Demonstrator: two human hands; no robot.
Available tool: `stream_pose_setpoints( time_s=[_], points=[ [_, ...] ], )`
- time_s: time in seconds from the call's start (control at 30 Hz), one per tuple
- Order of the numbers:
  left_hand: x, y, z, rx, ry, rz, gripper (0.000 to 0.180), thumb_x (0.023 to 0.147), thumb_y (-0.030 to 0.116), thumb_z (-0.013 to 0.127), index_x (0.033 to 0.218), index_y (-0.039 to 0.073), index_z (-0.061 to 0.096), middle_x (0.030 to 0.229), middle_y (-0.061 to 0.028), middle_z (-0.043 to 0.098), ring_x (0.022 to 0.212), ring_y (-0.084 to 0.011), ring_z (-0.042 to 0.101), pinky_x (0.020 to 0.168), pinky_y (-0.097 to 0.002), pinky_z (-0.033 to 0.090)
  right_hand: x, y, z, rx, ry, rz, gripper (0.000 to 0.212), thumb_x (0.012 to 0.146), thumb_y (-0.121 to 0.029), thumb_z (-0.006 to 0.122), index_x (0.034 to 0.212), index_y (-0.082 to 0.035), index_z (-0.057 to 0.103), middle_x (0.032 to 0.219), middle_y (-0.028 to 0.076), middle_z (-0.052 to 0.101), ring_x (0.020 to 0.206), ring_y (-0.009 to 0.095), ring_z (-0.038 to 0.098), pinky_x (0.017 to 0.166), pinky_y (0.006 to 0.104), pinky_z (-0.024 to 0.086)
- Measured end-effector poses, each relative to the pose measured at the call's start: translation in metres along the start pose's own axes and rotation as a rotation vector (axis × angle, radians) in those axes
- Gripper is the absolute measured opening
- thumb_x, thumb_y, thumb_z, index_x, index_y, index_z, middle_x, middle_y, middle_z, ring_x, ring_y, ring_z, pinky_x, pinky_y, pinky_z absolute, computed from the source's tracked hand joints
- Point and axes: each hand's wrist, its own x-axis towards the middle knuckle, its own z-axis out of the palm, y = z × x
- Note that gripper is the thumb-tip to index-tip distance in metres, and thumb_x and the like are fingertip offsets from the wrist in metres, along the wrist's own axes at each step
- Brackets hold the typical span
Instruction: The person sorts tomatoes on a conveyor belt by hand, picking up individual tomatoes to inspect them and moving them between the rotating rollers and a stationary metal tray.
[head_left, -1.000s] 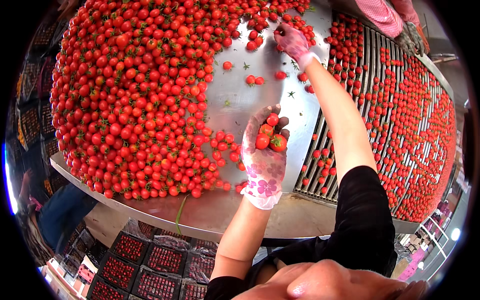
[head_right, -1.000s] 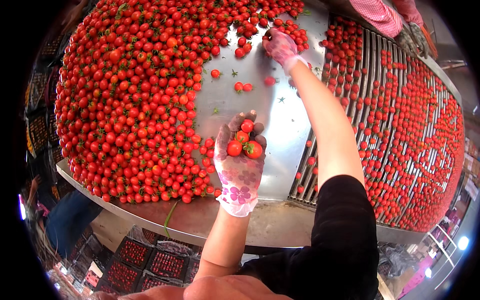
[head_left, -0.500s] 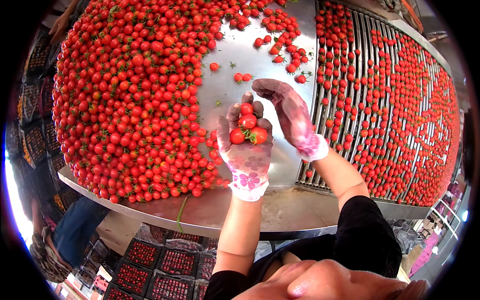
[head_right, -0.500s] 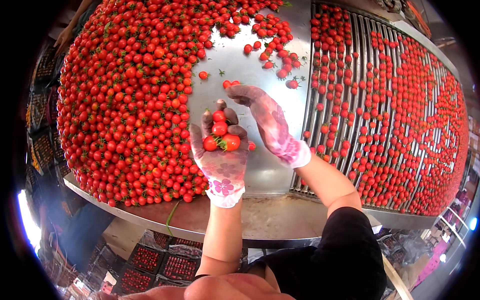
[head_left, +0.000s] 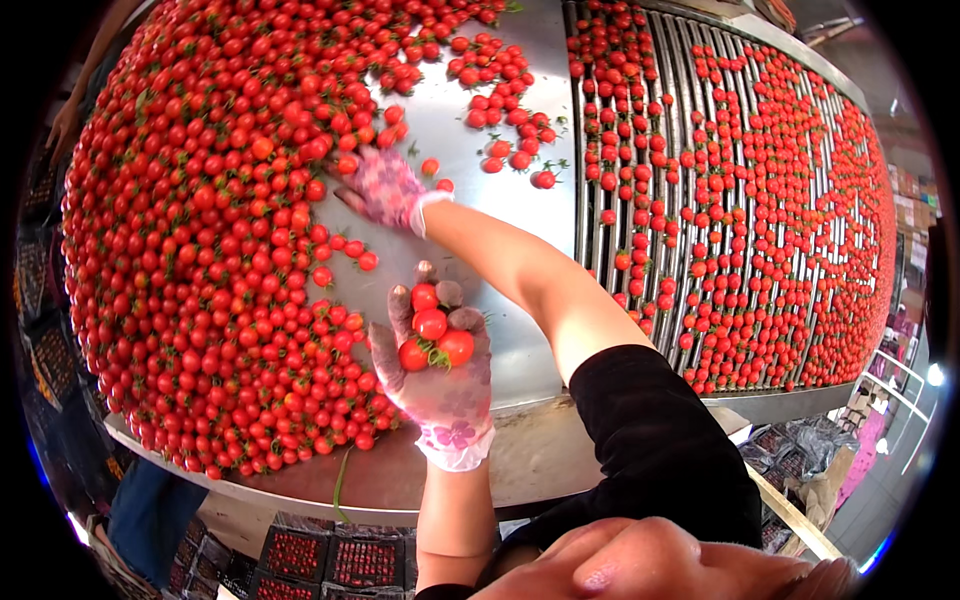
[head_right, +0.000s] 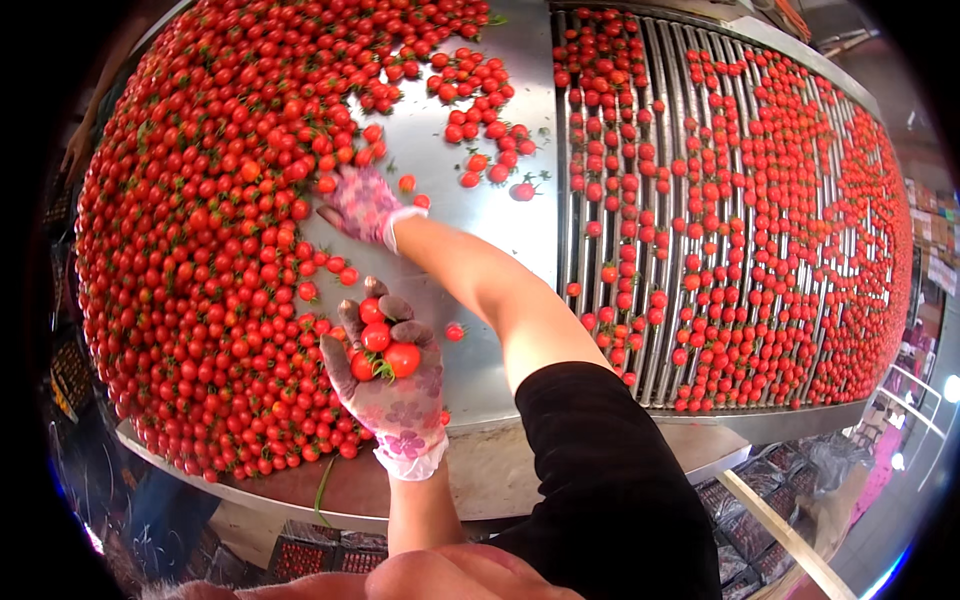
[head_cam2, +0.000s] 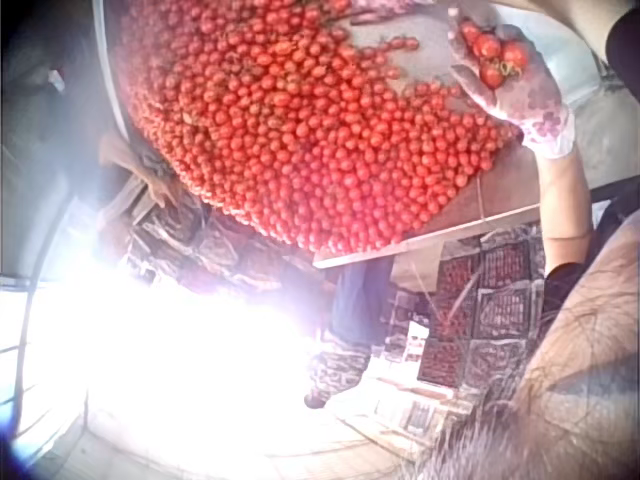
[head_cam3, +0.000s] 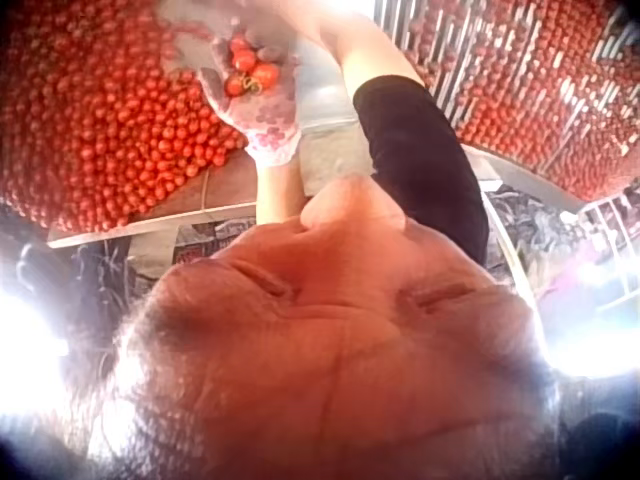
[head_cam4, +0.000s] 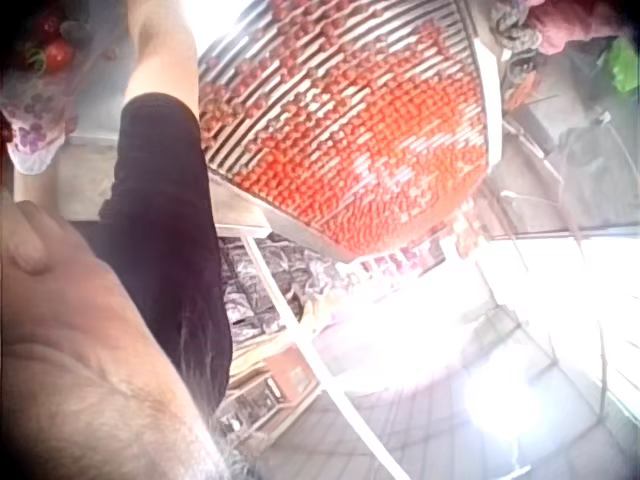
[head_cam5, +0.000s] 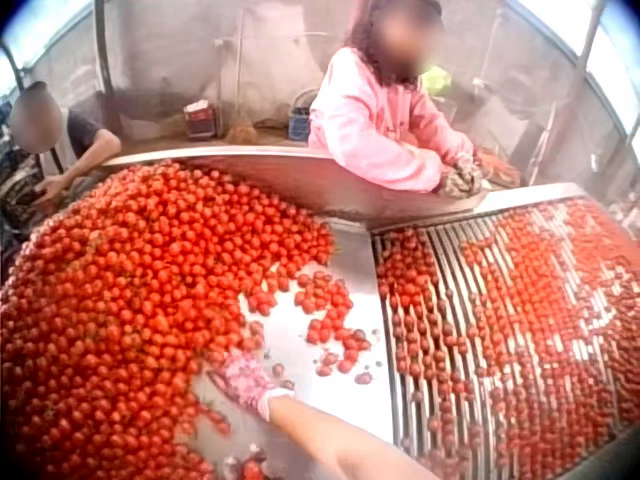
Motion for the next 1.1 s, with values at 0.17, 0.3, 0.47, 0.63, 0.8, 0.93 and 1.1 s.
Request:
stream_pose_setpoints(
  time_s=[0.17,0.3,0.47,0.63,0.8,0.93,1.1],
  points=[
    [0.001,-0.020,-0.004,0.051,0.034,-0.051,0.040,0.097,0.036,0.057,0.120,0.005,0.067,0.136,-0.0153,0.054,0.111,-0.0289,0.058,0.086,-0.0360,0.052,0.017,0.127,-0.054,-0.467,-0.145,0.535,0.044,0.089,-0.041,0.050,0.117,-0.010,0.065,0.114,0.016,0.064,0.108,0.034,0.058,0.080,0.0535,0.046],
    [-0.003,-0.020,-0.001,0.066,0.069,-0.061,0.039,0.096,0.035,0.059,0.119,0.005,0.067,0.135,-0.0153,0.054,0.110,-0.0290,0.058,0.085,-0.0361,0.053,-0.047,0.196,-0.111,-0.381,0.085,0.824,0.060,0.102,-0.043,0.030,0.153,-0.012,0.030,0.151,0.020,0.038,0.137,0.039,0.040,0.110,0.0591,0.031],
    [-0.005,-0.006,0.005,0.132,0.094,-0.023,0.038,0.096,0.034,0.059,0.119,0.004,0.066,0.133,-0.0157,0.055,0.109,-0.0292,0.060,0.085,-0.0359,0.054,-0.139,0.185,-0.199,-0.921,-0.294,0.678,0.058,0.098,-0.046,0.044,0.151,-0.023,0.037,0.157,0.008,0.033,0.137,0.036,0.040,0.115,0.0600,0.020],
    [-0.005,-0.007,0.000,0.120,0.113,-0.071,0.039,0.097,0.036,0.058,0.118,0.004,0.065,0.132,-0.0145,0.054,0.110,-0.0285,0.058,0.088,-0.0373,0.052,-0.175,0.200,-0.259,-0.970,-0.405,0.853,0.059,0.096,-0.053,0.046,0.150,-0.030,0.038,0.158,0.001,0.034,0.145,0.036,0.027,0.111,0.0652,0.025],
    [0.001,-0.001,-0.001,0.108,0.059,-0.036,0.036,0.096,0.032,0.058,0.117,0.003,0.065,0.130,-0.0165,0.057,0.108,-0.0286,0.060,0.086,-0.0370,0.053,-0.276,0.162,-0.262,-0.711,-0.193,0.537,0.055,0.093,-0.038,0.056,0.143,-0.018,0.046,0.149,0.006,0.043,0.141,0.041,0.031,0.110,0.0620,0.031],
    [0.002,0.003,0.003,0.100,0.043,-0.023,0.035,0.096,0.031,0.058,0.117,0.003,0.065,0.129,-0.0171,0.058,0.108,-0.0284,0.060,0.084,-0.0366,0.054,-0.341,0.066,-0.267,-0.550,-0.393,0.296,0.047,0.087,-0.035,0.063,0.129,-0.015,0.060,0.144,0.004,0.048,0.141,0.041,0.031,0.113,0.0618,0.029],
    [0.000,0.006,-0.001,0.134,0.080,-0.014,0.035,0.094,0.028,0.062,0.118,0.003,0.063,0.128,-0.0173,0.058,0.108,-0.0300,0.060,0.083,-0.0380,0.052,-0.367,0.014,-0.257,-0.390,-0.343,0.290,0.044,0.083,-0.024,0.070,0.125,-0.012,0.061,0.136,0.006,0.054,0.134,0.039,0.039,0.112,0.0571,0.032]
  ],
)
